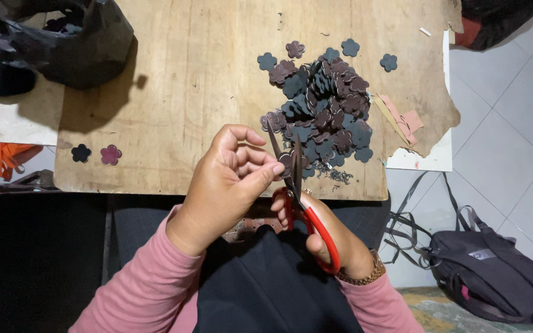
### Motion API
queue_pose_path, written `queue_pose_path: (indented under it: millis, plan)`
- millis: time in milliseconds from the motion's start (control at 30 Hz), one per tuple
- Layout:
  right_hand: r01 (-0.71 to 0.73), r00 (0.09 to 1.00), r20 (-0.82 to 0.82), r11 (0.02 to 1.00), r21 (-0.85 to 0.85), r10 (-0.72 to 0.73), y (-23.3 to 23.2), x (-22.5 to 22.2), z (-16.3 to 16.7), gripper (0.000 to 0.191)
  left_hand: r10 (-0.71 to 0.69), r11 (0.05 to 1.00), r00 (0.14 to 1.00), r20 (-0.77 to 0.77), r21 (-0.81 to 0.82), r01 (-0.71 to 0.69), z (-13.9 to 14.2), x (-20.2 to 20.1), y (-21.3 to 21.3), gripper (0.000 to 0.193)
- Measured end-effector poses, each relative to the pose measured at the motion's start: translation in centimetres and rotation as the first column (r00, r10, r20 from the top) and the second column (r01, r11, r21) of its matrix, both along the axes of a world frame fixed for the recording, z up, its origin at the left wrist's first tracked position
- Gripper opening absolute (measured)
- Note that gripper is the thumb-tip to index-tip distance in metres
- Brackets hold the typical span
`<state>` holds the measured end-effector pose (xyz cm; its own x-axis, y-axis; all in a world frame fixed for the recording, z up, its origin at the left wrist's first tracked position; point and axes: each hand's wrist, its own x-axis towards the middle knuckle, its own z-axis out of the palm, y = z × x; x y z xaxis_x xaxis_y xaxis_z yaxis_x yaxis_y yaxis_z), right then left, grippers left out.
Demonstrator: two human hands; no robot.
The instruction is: The person sits at a workbench and trims the edges of small flower-shaped leather pieces with red-handled scissors, working one piece at a time. They pick each piece from a pile on the board, rotate it while cutting, and set it back on the pile.
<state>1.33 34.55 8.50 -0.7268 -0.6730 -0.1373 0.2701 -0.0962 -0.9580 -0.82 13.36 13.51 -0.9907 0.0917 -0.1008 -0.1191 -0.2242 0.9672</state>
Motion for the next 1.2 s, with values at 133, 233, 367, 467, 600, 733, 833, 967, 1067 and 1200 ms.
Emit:
queue_pose_path:
  millis: [133,233,367,467,600,733,833,967,1067,1200]
  plan:
    - [0.052,0.998,0.048,0.999,-0.009,-0.051,-0.2,0.3,-0.3,0.109,0.03,0.998,0.999,0.015,0.053,-0.031,-0.1,-0.1,0.3,0.034]
    - [0.079,0.994,0.072,0.997,-0.024,-0.077,-0.5,0.4,-0.4,0.107,0.052,0.996,0.998,0.018,0.074,-0.053,-0.2,-0.2,0.4,0.033]
    - [0.095,0.994,0.057,0.995,-0.003,-0.095,-0.7,0.5,-0.4,0.106,0.075,0.996,0.997,-0.003,0.054,-0.075,-0.5,-0.1,0.5,0.034]
    - [0.106,0.993,0.042,0.994,0.011,-0.106,-0.9,0.5,-0.4,0.105,0.083,0.993,0.997,0.005,0.078,-0.083,-0.7,-0.2,0.5,0.033]
    - [0.123,0.992,0.027,0.992,0.02,-0.124,-1.0,0.6,-0.4,0.106,0.084,0.992,0.996,-0.021,0.094,-0.082,-0.8,-0.2,0.6,0.033]
    - [0.104,0.994,0.027,0.994,-0.03,-0.103,-1.4,0.6,-0.2,0.108,0.069,0.992,0.998,-0.003,0.106,-0.069,-0.5,-0.2,0.7,0.034]
    - [0.09,0.995,-0.044,0.996,0.0,-0.09,-1.3,0.5,-0.1,0.11,0.052,0.992,0.998,0.045,0.111,-0.057,-0.1,-0.2,0.8,0.035]
    - [0.096,0.995,-0.026,0.995,-0.007,-0.096,-1.3,0.6,-0.2,0.108,0.027,0.995,0.995,0.097,0.096,-0.037,0.1,-0.3,0.6,0.035]
    - [0.079,0.997,0.005,0.997,0.004,-0.079,-1.1,0.6,-0.5,0.107,0.006,0.995,0.992,0.124,0.098,-0.018,0.1,-0.2,0.4,0.023]
    - [0.052,0.998,0.028,0.999,0.016,-0.052,-0.7,0.5,-0.7,0.106,0.002,0.999,0.999,0.034,0.035,-0.003,-0.2,-0.3,0.3,0.019]
